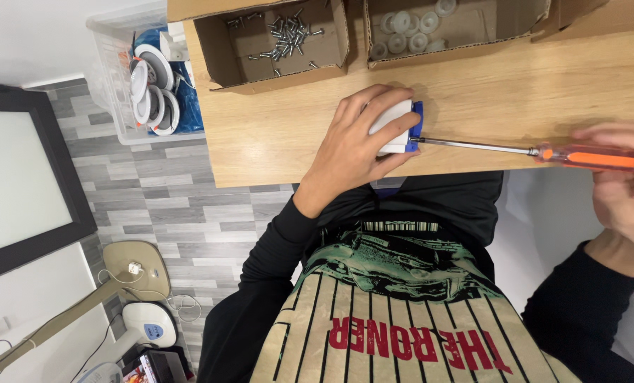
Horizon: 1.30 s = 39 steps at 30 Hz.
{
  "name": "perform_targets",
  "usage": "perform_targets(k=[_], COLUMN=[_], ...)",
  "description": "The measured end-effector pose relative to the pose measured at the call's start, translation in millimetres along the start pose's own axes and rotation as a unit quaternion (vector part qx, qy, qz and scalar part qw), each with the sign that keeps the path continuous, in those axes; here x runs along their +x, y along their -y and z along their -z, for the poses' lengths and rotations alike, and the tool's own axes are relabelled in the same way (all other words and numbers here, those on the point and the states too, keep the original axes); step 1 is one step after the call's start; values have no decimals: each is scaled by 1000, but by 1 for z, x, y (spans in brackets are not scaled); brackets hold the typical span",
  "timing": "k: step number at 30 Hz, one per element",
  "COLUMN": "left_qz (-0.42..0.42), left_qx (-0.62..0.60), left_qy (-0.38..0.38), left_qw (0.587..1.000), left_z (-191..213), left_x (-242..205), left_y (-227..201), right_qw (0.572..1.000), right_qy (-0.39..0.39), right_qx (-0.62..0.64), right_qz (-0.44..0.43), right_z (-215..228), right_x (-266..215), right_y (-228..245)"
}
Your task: The person assembles white and blue plastic electrical components by hand and with a screwdriver. They pick up parts from a nearby bin, align them, and tighten screws to secure the pieces together on a wooden table.
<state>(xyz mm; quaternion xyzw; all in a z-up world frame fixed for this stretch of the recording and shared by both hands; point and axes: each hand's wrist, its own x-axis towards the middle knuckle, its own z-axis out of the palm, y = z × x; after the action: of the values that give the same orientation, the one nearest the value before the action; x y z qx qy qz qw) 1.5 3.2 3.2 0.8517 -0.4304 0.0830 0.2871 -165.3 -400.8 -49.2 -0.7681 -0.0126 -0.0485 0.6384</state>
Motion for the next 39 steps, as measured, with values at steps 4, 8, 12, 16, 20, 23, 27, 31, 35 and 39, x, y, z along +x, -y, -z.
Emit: perform_targets(k=[4, 8, 12, 16, 20, 23, 27, 31, 35, 39], left_qz=[1, -3, -8, -4, -3, -3, -4, -6, -1, -2], left_qx=[2, -4, -10, 1, -10, -5, -1, 16, 19, 14], left_qy=[-4, -9, -21, -16, -19, -19, -11, -19, -19, -23], left_qw=[1000, 1000, 1000, 1000, 1000, 1000, 1000, 1000, 1000, 1000], left_z=[-2, -1, -6, -9, -8, -9, -8, -13, -12, -12], left_x=[-1, -2, -5, -8, -9, -13, -13, -15, -16, -16], left_y=[-1, 0, 1, 2, 0, 0, -1, 0, -1, -2], right_qw=[981, 984, 996, 994, 996, 998, 993, 998, 996, 996], right_qy=[-101, -115, -74, -73, -63, -1, -81, -63, -62, -33], right_qx=[-35, -31, 8, -35, 10, -52, -31, 33, 48, 37], right_qz=[-160, -132, -42, 72, 61, 47, -82, 3, 36, 72], right_z=[-14, -6, 6, 14, -12, -31, -14, 4, 6, -6], right_x=[-5, -8, -7, -3, 7, 15, 1, -4, -3, 0], right_y=[2, -16, -35, -49, 0, 37, -7, -46, -58, -32])
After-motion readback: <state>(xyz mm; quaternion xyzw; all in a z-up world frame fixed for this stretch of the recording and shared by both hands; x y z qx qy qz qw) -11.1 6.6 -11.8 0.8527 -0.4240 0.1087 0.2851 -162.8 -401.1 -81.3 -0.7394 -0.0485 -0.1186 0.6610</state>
